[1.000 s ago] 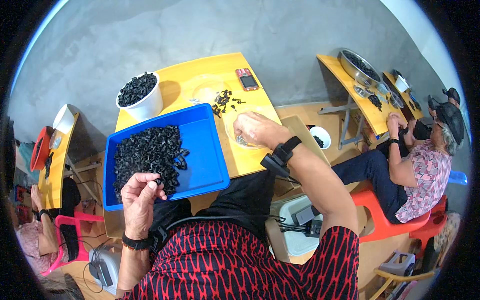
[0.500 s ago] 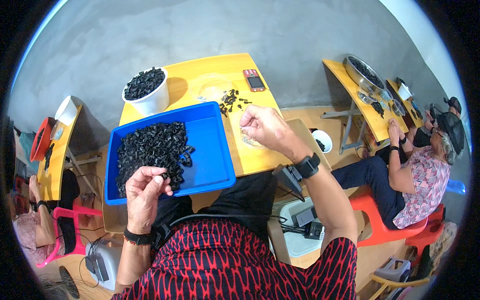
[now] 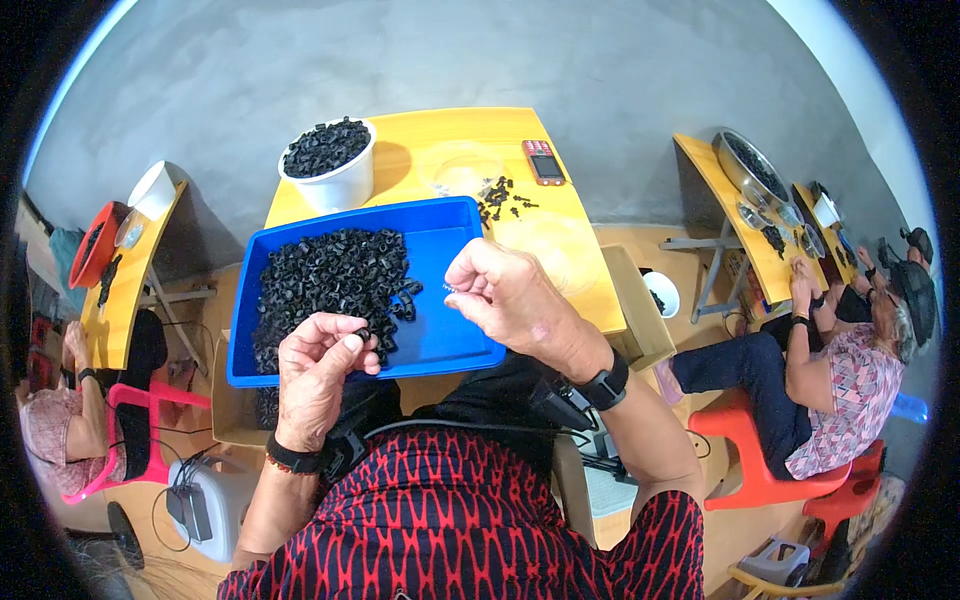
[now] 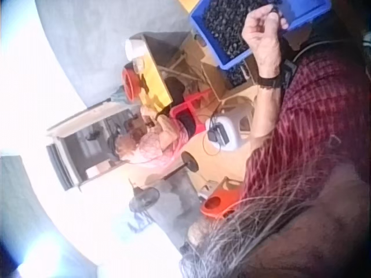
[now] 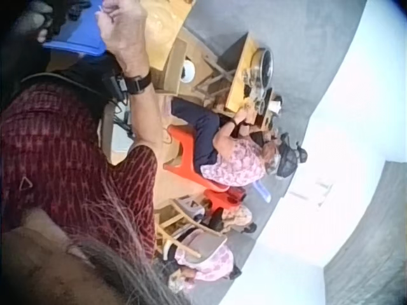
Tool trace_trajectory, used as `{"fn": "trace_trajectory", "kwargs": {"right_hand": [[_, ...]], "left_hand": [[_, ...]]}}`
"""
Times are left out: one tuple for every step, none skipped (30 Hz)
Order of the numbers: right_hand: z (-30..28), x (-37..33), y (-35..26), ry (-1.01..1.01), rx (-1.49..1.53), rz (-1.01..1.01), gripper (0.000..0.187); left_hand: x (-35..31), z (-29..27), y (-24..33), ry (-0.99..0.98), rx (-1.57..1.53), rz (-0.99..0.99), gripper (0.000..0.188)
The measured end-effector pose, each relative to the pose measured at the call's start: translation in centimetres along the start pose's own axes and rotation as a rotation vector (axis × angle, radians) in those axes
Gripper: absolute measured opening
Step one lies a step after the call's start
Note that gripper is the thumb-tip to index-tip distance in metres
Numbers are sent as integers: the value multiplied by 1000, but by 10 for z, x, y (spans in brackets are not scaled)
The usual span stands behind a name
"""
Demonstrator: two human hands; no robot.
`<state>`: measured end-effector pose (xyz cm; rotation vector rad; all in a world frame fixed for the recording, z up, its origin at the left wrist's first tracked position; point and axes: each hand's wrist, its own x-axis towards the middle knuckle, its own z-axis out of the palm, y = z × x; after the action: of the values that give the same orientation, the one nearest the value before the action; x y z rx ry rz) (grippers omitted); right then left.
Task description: Assembling small black plastic components by hand from a tray.
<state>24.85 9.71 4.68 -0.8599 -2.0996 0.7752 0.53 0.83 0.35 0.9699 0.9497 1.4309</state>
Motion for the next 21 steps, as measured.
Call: {"fn": "trace_trajectory", "kwargs": {"right_hand": [[3, 1, -3, -7, 0, -16, 19], [5, 2, -6, -11, 3, -19, 19], [7, 3, -9, -26, -6, -22, 20], [10, 4, -12, -41, -15, -26, 20], [12, 4, -15, -46, -12, -27, 20], [14, 5, -19, -64, -14, -42, 19], [16, 6, -21, -82, -16, -56, 19], [19, 7, -23, -88, -14, -57, 19], [21, 7, -24, -91, -9, -60, 19], [23, 6, -26, -95, -5, -62, 19], [26, 6, -29, -99, -4, -62, 19], [29, 5, -31, -90, 6, -70, 21], [32, 4, -33, -81, 17, -78, 22], [35, 3, -32, -85, 18, -78, 22], [38, 1, -30, -85, 12, -87, 25], [41, 0, -30, -85, 6, -95, 27], [44, -3, -31, -87, 7, -94, 27], [47, -4, -33, -52, 5, -99, 27], [50, -5, -34, -16, 3, -104, 28], [52, -5, -34, -18, 6, -105, 28], [53, -6, -34, 1, -3, -108, 28]], "left_hand": [[0, 0, 0, 6, 3, -11, 13], [0, 0, 0, 8, -6, -13, 13], [0, 0, -1, 15, -6, -13, 13], [0, 1, -1, 13, -11, -6, 13], [0, 1, -1, 10, -15, 1, 13], [0, 1, -1, 15, -9, 6, 13], [-1, 1, -1, 21, -11, 6, 13], [-1, 0, -1, 18, -12, 10, 13], [-1, 0, -1, 11, -15, 14, 13], [-1, 0, -2, 3, -19, 12, 14], [-1, 0, -1, 7, -21, 12, 14], [-2, 0, -1, 0, -15, 18, 15], [-2, -1, -1, -6, -9, 25, 15], [-2, -1, 0, -3, -11, 25, 15], [-2, -1, 0, -8, -7, 19, 15], [-2, -1, 0, -14, -4, 12, 16], [-2, -2, -1, -12, -5, 11, 16], [-1, -3, -1, -15, -6, 14, 16], [-1, -3, -2, -18, -7, 18, 16], [-2, -3, -1, -15, -6, 17, 16], [-2, -2, 1, -16, -1, 16, 16]]}}
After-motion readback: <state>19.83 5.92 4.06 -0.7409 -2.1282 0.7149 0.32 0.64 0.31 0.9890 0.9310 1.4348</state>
